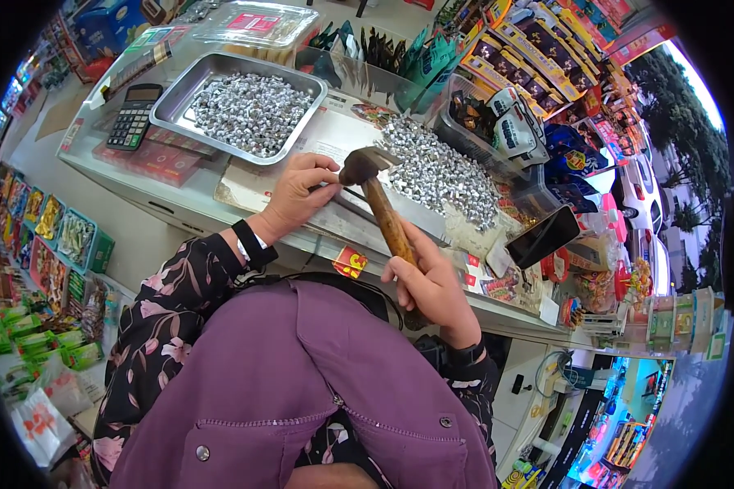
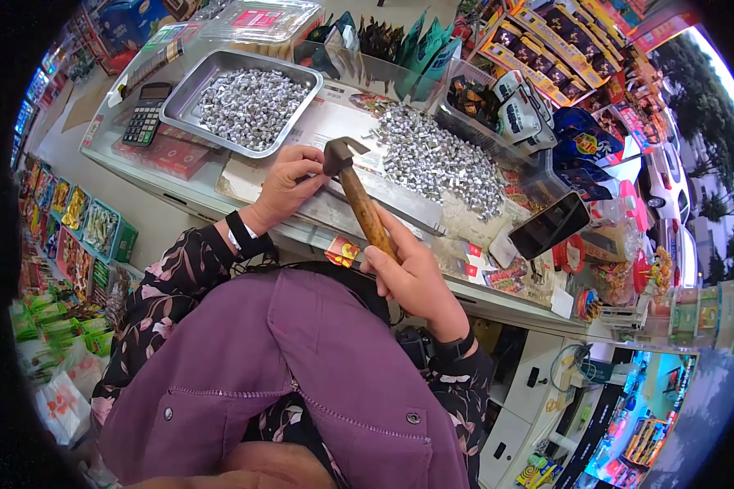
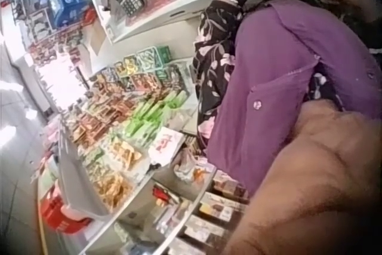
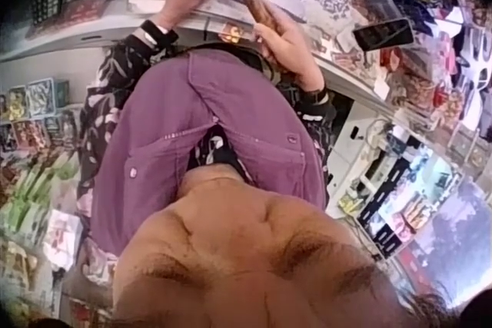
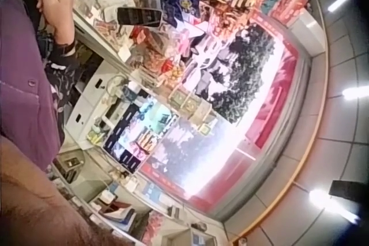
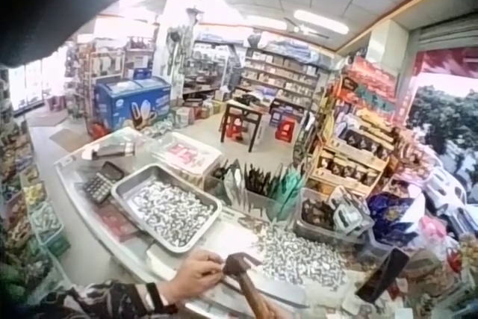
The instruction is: The person uses a hammer to crack small foil-wrapped items on a metal bar, placing the processed pieces into a tray. After finishing the task, the person stands up and retrieves a plastic bag from a nearby shelf.
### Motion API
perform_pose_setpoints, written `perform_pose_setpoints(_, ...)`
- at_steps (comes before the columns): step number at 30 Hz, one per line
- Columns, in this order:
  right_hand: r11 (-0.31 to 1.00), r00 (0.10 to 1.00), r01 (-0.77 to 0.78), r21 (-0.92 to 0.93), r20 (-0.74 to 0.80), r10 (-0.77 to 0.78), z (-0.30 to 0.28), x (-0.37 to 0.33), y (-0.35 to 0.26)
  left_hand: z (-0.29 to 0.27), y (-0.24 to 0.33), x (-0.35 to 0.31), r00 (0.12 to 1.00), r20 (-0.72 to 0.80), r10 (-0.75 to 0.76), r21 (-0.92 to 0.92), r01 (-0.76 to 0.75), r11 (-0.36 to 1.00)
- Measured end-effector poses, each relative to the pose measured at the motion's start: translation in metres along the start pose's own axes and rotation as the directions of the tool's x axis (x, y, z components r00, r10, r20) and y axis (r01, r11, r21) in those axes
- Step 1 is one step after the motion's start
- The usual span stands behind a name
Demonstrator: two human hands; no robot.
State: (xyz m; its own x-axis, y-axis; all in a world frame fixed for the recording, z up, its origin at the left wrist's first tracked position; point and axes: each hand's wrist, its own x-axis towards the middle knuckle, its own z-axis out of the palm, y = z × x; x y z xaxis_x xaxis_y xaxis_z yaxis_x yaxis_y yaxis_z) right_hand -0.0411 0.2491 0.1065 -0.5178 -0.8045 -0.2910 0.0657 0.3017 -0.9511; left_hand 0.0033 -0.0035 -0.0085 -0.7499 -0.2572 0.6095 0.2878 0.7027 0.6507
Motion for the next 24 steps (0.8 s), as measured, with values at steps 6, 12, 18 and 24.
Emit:
perform_pose_setpoints(6, 0.996, 0.999, 0.042, 0.075, -0.020, -0.040, -0.001, 0.002, 0.000, 0.001, 0.001, 0.000, 0.999, -0.012, 0.032, 0.000, -0.032, 0.999)
perform_pose_setpoints(12, 0.996, 1.000, 0.004, 0.084, -0.002, -0.004, -0.005, 0.004, -0.008, 0.001, 0.001, 0.000, 1.000, -0.008, 0.005, -0.017, -0.006, 1.000)
perform_pose_setpoints(18, 0.991, 0.999, 0.038, 0.132, -0.021, -0.036, -0.004, 0.009, 0.000, 0.001, 0.004, 0.002, 0.999, -0.008, -0.035, -0.026, 0.035, 0.999)
perform_pose_setpoints(24, 0.992, 1.000, -0.002, 0.127, -0.013, 0.004, -0.002, 0.012, 0.000, 0.002, 0.004, 0.004, 0.999, 0.006, -0.051, -0.035, 0.052, 0.998)
